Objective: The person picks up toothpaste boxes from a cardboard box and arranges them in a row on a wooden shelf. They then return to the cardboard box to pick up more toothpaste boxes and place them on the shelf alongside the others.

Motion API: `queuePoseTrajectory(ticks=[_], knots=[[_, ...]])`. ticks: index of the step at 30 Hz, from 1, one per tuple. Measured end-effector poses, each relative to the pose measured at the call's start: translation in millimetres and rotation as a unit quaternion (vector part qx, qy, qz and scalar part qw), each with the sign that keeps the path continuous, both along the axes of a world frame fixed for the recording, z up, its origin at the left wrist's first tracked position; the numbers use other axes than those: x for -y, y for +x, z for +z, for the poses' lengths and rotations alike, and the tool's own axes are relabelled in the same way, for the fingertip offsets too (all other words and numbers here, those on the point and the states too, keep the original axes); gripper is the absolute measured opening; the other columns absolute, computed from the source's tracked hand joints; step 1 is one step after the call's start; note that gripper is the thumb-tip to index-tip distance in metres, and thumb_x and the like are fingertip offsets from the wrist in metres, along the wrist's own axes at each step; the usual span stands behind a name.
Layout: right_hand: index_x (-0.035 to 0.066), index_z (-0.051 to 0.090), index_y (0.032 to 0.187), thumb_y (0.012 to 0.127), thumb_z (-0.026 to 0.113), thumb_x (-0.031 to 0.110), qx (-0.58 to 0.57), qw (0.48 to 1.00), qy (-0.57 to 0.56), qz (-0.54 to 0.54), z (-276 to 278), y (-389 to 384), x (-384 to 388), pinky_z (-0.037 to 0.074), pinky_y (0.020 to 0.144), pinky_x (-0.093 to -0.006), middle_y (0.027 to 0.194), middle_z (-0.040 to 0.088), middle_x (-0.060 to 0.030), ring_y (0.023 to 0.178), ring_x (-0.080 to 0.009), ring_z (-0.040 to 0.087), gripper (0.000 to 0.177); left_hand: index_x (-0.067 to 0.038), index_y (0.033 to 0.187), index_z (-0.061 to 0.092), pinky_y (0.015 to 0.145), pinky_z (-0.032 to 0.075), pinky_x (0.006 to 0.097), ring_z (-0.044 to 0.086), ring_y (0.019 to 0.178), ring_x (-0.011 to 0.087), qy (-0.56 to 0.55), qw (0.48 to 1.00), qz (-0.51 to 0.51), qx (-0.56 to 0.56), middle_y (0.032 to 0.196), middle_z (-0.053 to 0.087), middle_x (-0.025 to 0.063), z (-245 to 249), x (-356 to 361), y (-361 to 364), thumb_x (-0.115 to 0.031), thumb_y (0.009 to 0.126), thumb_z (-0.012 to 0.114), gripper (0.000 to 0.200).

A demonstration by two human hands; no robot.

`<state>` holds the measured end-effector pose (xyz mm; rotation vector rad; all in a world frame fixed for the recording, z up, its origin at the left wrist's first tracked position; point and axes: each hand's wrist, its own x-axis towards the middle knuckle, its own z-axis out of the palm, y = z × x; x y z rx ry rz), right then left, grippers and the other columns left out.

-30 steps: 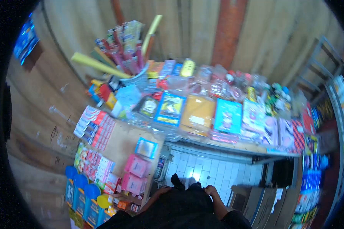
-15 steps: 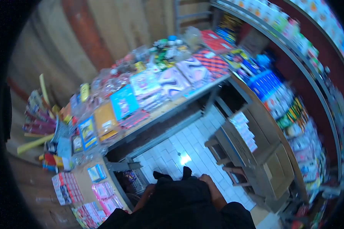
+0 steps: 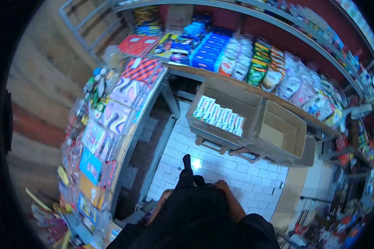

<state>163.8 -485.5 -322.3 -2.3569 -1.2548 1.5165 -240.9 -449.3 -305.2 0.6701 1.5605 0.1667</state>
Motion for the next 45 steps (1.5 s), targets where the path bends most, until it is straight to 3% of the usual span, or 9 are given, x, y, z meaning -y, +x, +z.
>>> queuePoseTrajectory(ticks=[6, 9, 12, 18, 22, 29, 35, 39, 45], knots=[[0.009, 0.071, 0.100, 0.077, 0.066, 0.055, -0.082, 0.991, -0.019, -0.101, 37, -5, -23, 0.051, 0.089, -0.0411, 0.106, 0.069, -0.0163, 0.101, -0.0327, 0.065, 0.051, -0.001, 0.103, 0.067, 0.073, 0.054, 0.0359, 0.065, 0.083, 0.0204, 0.070, 0.991, -0.072, 0.093, 0.094, 0.069, 0.0125, 26, -89, -12, -0.034, 0.092, 0.061, 0.035], [0.006, 0.070, 0.097, 0.078, 0.069, 0.051, -0.054, 0.990, 0.102, -0.075, 46, -14, -43, 0.053, 0.082, -0.0397, 0.094, 0.071, -0.0143, 0.091, -0.0308, 0.068, 0.049, 0.000, 0.103, 0.067, 0.073, 0.054, 0.0357, 0.066, 0.082, 0.0209, 0.063, 0.986, -0.126, 0.088, 0.093, 0.070, 0.0131, -37, -137, -34, -0.032, 0.092, 0.060, 0.034], [0.004, 0.070, 0.094, 0.081, 0.069, 0.044, -0.065, 0.970, 0.040, -0.232, 59, -28, -83, 0.054, 0.078, -0.0385, 0.087, 0.072, -0.0131, 0.084, -0.0298, 0.069, 0.042, 0.000, 0.108, 0.065, 0.063, 0.053, 0.0323, 0.067, 0.070, 0.0206, 0.135, 0.953, -0.272, -0.009, 0.085, 0.069, 0.0134, -51, -192, -39, -0.029, 0.093, 0.058, 0.033], [0.002, 0.068, 0.094, 0.085, 0.069, 0.036, -0.022, 0.948, 0.203, -0.243, 95, -37, -158, 0.054, 0.078, -0.0350, 0.088, 0.072, -0.0123, 0.085, -0.0220, 0.069, 0.035, -0.005, 0.115, 0.059, 0.041, 0.043, 0.0279, 0.060, 0.051, 0.0162, -0.038, 0.985, -0.166, -0.022, 0.067, 0.060, 0.0067, -5, -286, -12, -0.033, 0.093, 0.060, 0.035], [0.003, 0.067, 0.097, 0.094, 0.064, 0.031, -0.274, 0.892, 0.213, -0.290, 165, -20, -208, 0.052, 0.076, -0.0287, 0.088, 0.071, -0.0071, 0.084, -0.0153, 0.067, 0.028, -0.005, 0.110, 0.058, 0.039, 0.041, 0.0275, 0.058, 0.048, 0.0159, -0.043, 0.985, -0.166, 0.011, 0.067, 0.058, 0.0061, -11, -325, -2, -0.035, 0.093, 0.061, 0.034], [0.007, 0.063, 0.105, 0.092, 0.066, 0.031, -0.386, 0.859, 0.174, -0.286, 275, 55, -285, 0.053, 0.072, -0.0283, 0.088, 0.069, -0.0051, 0.081, -0.0132, 0.067, 0.027, -0.004, 0.109, 0.057, 0.038, 0.041, 0.0283, 0.057, 0.047, 0.0164, -0.022, 0.988, -0.150, 0.004, 0.063, 0.056, 0.0070, 10, -343, 43, -0.036, 0.091, 0.064, 0.037], [0.006, 0.062, 0.107, 0.091, 0.066, 0.024, -0.239, 0.886, 0.253, -0.308, 180, 129, -336, 0.052, 0.067, -0.0295, 0.085, 0.067, -0.0037, 0.076, -0.0134, 0.066, 0.024, -0.005, 0.108, 0.056, 0.039, 0.038, 0.0279, 0.052, 0.046, 0.0144, -0.009, 0.990, -0.094, 0.102, 0.061, 0.054, 0.0053, -15, -332, 64, -0.036, 0.089, 0.068, 0.039], [0.002, 0.060, 0.117, 0.081, 0.071, 0.019, -0.048, 0.935, 0.283, -0.210, 89, 166, -360, 0.053, 0.074, -0.0340, 0.092, 0.068, -0.0116, 0.079, -0.0209, 0.066, 0.041, -0.008, 0.106, 0.058, 0.040, 0.037, 0.0263, 0.045, 0.045, 0.0098, -0.002, 0.999, -0.053, 0.003, 0.058, 0.049, 0.0000, 32, -334, 111, -0.033, 0.091, 0.065, 0.030], [0.008, 0.032, 0.146, 0.076, 0.071, 0.022, 0.002, 0.981, 0.140, -0.132, 93, 186, -401, 0.052, 0.089, -0.0432, 0.109, 0.065, -0.0226, 0.099, -0.0357, 0.065, 0.080, -0.009, 0.109, 0.060, 0.044, 0.042, 0.0246, 0.045, 0.047, 0.0077, 0.019, 0.998, 0.055, 0.001, 0.059, 0.048, -0.0015, 49, -334, 136, -0.027, 0.096, 0.059, 0.022]])
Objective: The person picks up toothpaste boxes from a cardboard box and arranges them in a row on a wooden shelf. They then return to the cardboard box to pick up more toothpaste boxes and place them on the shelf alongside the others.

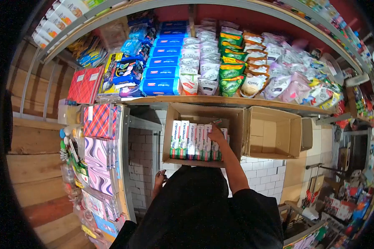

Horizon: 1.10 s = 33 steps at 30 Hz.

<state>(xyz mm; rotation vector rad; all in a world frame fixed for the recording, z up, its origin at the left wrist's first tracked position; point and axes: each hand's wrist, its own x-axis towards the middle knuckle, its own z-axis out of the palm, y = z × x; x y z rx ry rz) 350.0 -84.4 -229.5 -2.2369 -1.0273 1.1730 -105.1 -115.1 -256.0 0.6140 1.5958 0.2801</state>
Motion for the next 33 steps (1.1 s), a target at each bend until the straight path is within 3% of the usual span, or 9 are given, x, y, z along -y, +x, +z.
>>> queuePoseTrajectory(ticks=[2, 5, 8, 11, 14, 20, 24, 30, 33], knots=[[0.009, 0.035, 0.144, 0.076, 0.071, 0.021, -0.056, 0.997, -0.054, 0.007, 1, 4, -8, 0.051, 0.091, -0.0438, 0.115, 0.063, -0.0237, 0.102, -0.0369, 0.064, 0.078, -0.009, 0.110, 0.062, 0.049, 0.046, 0.0243, 0.046, 0.050, 0.0063, 0.044, 0.998, 0.015, 0.037, 0.062, 0.049, -0.0031, 9, 3, 1, -0.029, 0.096, 0.059, 0.025], [0.010, 0.037, 0.142, 0.077, 0.071, 0.022, 0.023, 0.999, 0.010, 0.035, -12, 0, -7, 0.049, 0.092, -0.0458, 0.115, 0.062, -0.0232, 0.105, -0.0376, 0.062, 0.075, -0.008, 0.112, 0.062, 0.053, 0.048, 0.0239, 0.049, 0.056, 0.0064, 0.073, 0.995, 0.046, 0.046, 0.065, 0.051, -0.0035, 18, 0, 6, -0.030, 0.097, 0.059, 0.027], [0.011, 0.038, 0.138, 0.080, 0.071, 0.019, 0.044, 0.998, 0.020, 0.037, -18, -3, -3, 0.053, 0.083, -0.0441, 0.108, 0.063, -0.0185, 0.093, -0.0331, 0.066, 0.067, -0.008, 0.113, 0.062, 0.055, 0.048, 0.0231, 0.050, 0.058, 0.0063, 0.099, 0.992, 0.064, 0.049, 0.068, 0.052, -0.0036, 33, -5, 14, -0.030, 0.097, 0.058, 0.027], [0.010, 0.039, 0.133, 0.079, 0.072, 0.019, -0.036, 0.998, 0.000, -0.054, 7, -7, -2, 0.049, 0.089, -0.0445, 0.112, 0.062, -0.0197, 0.102, -0.0365, 0.063, 0.065, -0.007, 0.114, 0.062, 0.056, 0.047, 0.0220, 0.049, 0.059, 0.0051, 0.114, 0.991, 0.048, 0.042, 0.069, 0.051, -0.0047, 51, -22, 23, -0.029, 0.098, 0.057, 0.027], [0.010, 0.039, 0.128, 0.082, 0.069, 0.013, -0.088, 0.992, 0.013, -0.092, 13, -7, 1, 0.051, 0.084, -0.0410, 0.105, 0.063, -0.0163, 0.097, -0.0315, 0.064, 0.055, -0.006, 0.112, 0.062, 0.056, 0.047, 0.0221, 0.047, 0.058, 0.0046, 0.172, 0.983, 0.028, 0.065, 0.067, 0.050, -0.0053, 63, -45, 29, -0.029, 0.098, 0.057, 0.028], [0.009, 0.047, 0.119, 0.085, 0.066, 0.001, -0.180, 0.954, 0.177, -0.160, 16, -18, 14, 0.051, 0.073, -0.0322, 0.099, 0.060, -0.0082, 0.084, -0.0172, 0.062, 0.039, -0.005, 0.103, 0.064, 0.051, 0.032, 0.0222, 0.039, 0.056, 0.0039, 0.346, 0.937, 0.023, 0.050, 0.064, 0.044, -0.0059, 128, -95, 69, -0.026, 0.099, 0.056, 0.023], [0.009, 0.050, 0.117, 0.087, 0.067, 0.002, -0.105, 0.953, 0.262, -0.113, 19, -21, 18, 0.050, 0.070, -0.0266, 0.099, 0.058, -0.0062, 0.081, -0.0122, 0.061, 0.036, -0.004, 0.103, 0.064, 0.052, 0.033, 0.0213, 0.039, 0.056, 0.0032, 0.416, 0.908, 0.014, 0.048, 0.065, 0.046, -0.0058, 175, -117, 104, -0.025, 0.099, 0.056, 0.022], [0.011, 0.051, 0.118, 0.090, 0.066, 0.006, -0.186, 0.933, 0.282, -0.125, 122, -34, -4, 0.048, 0.068, -0.0265, 0.094, 0.057, -0.0039, 0.082, -0.0099, 0.059, 0.032, -0.003, 0.109, 0.063, 0.059, 0.040, 0.0197, 0.050, 0.063, 0.0037, 0.369, 0.910, -0.097, 0.164, 0.071, 0.055, -0.0046, 209, -127, 147, -0.016, 0.099, 0.054, 0.019], [0.011, 0.052, 0.119, 0.090, 0.066, 0.009, -0.212, 0.920, 0.310, -0.110, 154, -38, -19, 0.049, 0.068, -0.0265, 0.095, 0.059, -0.0035, 0.084, -0.0103, 0.060, 0.032, -0.002, 0.122, 0.058, 0.071, 0.047, 0.0209, 0.059, 0.083, 0.0079, 0.345, 0.891, -0.179, 0.235, 0.095, 0.064, 0.0034, 182, -128, 166, -0.016, 0.097, 0.058, 0.028]])
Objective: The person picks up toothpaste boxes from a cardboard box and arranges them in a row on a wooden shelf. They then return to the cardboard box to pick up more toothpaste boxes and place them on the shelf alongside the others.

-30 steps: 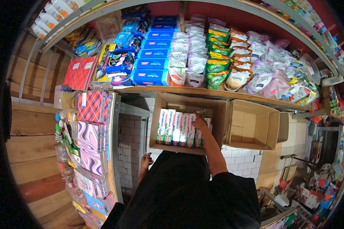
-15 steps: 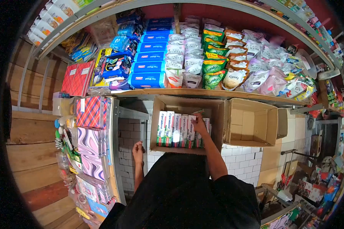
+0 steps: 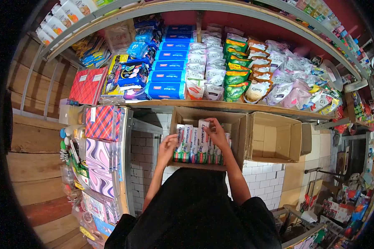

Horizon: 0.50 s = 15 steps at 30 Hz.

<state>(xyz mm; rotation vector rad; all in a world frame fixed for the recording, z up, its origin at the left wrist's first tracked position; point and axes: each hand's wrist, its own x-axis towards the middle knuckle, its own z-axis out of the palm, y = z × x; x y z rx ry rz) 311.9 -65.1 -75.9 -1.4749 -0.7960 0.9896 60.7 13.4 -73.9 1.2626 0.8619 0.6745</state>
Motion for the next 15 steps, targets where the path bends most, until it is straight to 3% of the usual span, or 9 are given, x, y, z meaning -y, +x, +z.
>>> queuePoseTrajectory(ticks=[3, 4, 9, 12, 15], knots=[[0.011, 0.052, 0.121, 0.091, 0.065, 0.011, -0.032, 0.999, 0.003, 0.020, 32, -6, -16, 0.050, 0.069, -0.0264, 0.095, 0.061, -0.0028, 0.086, -0.0105, 0.060, 0.033, -0.003, 0.135, 0.049, 0.085, 0.049, 0.0263, 0.059, 0.105, 0.0160, 0.012, 0.994, -0.101, -0.037, 0.122, 0.059, 0.0101, 8, 6, 13, -0.016, 0.095, 0.062, 0.044], [0.011, 0.052, 0.122, 0.092, 0.065, 0.012, -0.041, 0.999, -0.001, 0.024, 41, -9, -21, 0.050, 0.069, -0.0265, 0.094, 0.061, -0.0026, 0.087, -0.0106, 0.060, 0.033, -0.003, 0.142, 0.040, 0.090, 0.048, 0.0292, 0.057, 0.111, 0.0195, -0.037, 0.991, -0.127, -0.036, 0.131, 0.054, 0.0128, 7, 7, 15, -0.017, 0.094, 0.064, 0.055], [0.012, 0.052, 0.125, 0.092, 0.065, 0.015, -0.154, 0.987, -0.030, 0.046, 67, -21, -38, 0.051, 0.073, -0.0297, 0.097, 0.062, -0.0033, 0.089, -0.0117, 0.060, 0.036, 0.000, 0.143, 0.036, 0.092, 0.046, 0.0285, 0.057, 0.110, 0.0175, -0.153, 0.974, -0.165, 0.004, 0.122, 0.061, 0.0112, 11, 15, 13, -0.017, 0.094, 0.066, 0.061], [0.011, 0.052, 0.127, 0.093, 0.064, 0.016, -0.110, 0.989, -0.018, 0.100, 52, -21, -45, 0.052, 0.075, -0.0318, 0.097, 0.063, -0.0039, 0.091, -0.0121, 0.060, 0.036, 0.000, 0.143, 0.036, 0.092, 0.046, 0.0276, 0.058, 0.109, 0.0163, -0.186, 0.971, -0.146, 0.023, 0.121, 0.062, 0.0107, 11, 17, 9, -0.016, 0.092, 0.067, 0.061], [0.012, 0.053, 0.128, 0.095, 0.062, 0.020, -0.214, 0.972, -0.034, 0.088, 42, -19, -48, 0.053, 0.076, -0.0332, 0.097, 0.065, -0.0046, 0.090, -0.0128, 0.061, 0.035, -0.001, 0.138, 0.041, 0.092, 0.046, 0.0268, 0.059, 0.107, 0.0145, -0.199, 0.973, -0.121, 0.010, 0.120, 0.063, 0.0092, 0, 18, -2, -0.011, 0.092, 0.066, 0.053]])
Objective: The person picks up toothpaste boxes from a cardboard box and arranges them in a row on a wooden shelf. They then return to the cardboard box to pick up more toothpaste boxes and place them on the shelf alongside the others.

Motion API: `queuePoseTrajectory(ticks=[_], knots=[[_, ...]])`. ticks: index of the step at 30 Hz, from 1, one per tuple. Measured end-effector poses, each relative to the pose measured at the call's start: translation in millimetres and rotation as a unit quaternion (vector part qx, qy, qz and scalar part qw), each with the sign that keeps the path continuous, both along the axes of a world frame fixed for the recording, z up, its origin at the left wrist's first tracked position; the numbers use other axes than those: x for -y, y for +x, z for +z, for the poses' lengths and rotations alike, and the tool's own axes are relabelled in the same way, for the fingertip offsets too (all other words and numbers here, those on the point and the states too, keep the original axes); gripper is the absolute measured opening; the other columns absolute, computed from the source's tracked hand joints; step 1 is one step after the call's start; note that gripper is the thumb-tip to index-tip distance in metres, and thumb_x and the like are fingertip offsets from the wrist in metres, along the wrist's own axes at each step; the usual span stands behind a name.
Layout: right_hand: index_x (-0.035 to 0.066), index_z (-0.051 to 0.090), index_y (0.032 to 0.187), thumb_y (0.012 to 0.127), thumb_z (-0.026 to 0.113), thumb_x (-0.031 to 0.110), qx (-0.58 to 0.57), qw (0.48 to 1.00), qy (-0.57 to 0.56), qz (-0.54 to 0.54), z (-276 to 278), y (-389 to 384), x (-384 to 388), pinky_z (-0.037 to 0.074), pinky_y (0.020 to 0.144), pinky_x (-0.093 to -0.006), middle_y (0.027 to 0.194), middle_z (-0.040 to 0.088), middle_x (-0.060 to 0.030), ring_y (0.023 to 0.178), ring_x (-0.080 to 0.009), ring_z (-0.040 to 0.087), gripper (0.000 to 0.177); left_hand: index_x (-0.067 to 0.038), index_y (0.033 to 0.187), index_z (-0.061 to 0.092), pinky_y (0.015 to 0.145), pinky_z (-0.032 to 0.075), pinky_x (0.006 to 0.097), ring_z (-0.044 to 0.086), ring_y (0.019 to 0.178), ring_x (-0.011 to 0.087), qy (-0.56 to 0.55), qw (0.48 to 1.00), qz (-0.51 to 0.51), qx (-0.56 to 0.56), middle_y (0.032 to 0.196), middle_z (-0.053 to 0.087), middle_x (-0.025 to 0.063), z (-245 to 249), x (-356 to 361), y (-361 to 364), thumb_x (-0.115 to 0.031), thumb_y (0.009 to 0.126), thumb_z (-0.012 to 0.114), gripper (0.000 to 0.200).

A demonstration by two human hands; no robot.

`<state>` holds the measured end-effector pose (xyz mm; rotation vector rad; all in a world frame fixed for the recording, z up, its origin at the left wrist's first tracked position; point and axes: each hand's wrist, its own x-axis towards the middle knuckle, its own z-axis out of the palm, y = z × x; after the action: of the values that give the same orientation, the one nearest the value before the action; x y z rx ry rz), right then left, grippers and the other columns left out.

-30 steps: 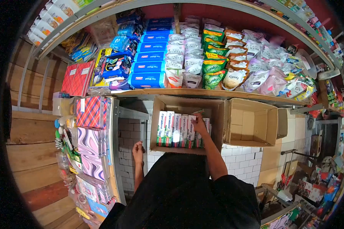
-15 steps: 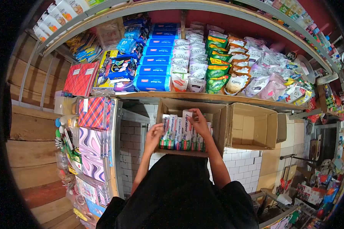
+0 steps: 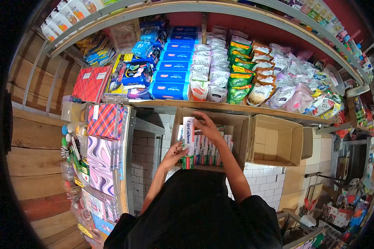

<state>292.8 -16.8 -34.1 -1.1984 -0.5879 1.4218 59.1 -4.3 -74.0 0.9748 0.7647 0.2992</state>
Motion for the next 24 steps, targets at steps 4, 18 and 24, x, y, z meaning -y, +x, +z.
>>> queuePoseTrajectory(ticks=[4, 18, 24], knots=[[0.014, 0.052, 0.130, 0.096, 0.058, 0.032, 0.079, 0.992, -0.093, -0.021, -67, 17, -3, 0.054, 0.078, -0.0336, 0.106, 0.066, -0.0070, 0.098, -0.0171, 0.065, 0.039, -0.003, 0.131, 0.051, 0.091, 0.046, 0.0260, 0.060, 0.104, 0.0123, -0.010, 0.999, 0.028, 0.026, 0.116, 0.066, 0.0059, 29, 5, -7, -0.005, 0.093, 0.062, 0.040], [0.008, 0.035, 0.143, 0.078, 0.068, 0.024, 0.546, 0.796, -0.156, 0.208, -249, 35, 42, 0.046, 0.098, -0.0473, 0.127, 0.055, -0.0269, 0.115, -0.0413, 0.057, 0.075, -0.001, 0.131, 0.050, 0.091, 0.047, 0.0271, 0.061, 0.103, 0.0122, -0.057, 0.993, 0.094, 0.045, 0.116, 0.066, 0.0080, 43, 20, -30, -0.006, 0.092, 0.063, 0.041], [0.011, 0.041, 0.133, 0.075, 0.074, 0.021, 0.494, 0.849, -0.158, 0.100, -249, 28, 55, 0.051, 0.089, -0.0440, 0.111, 0.064, -0.0227, 0.103, -0.0391, 0.063, 0.068, 0.001, 0.132, 0.049, 0.093, 0.047, 0.0272, 0.061, 0.105, 0.0129, -0.064, 0.992, 0.099, 0.043, 0.117, 0.065, 0.0090, 52, 21, -29, -0.007, 0.093, 0.063, 0.042]])
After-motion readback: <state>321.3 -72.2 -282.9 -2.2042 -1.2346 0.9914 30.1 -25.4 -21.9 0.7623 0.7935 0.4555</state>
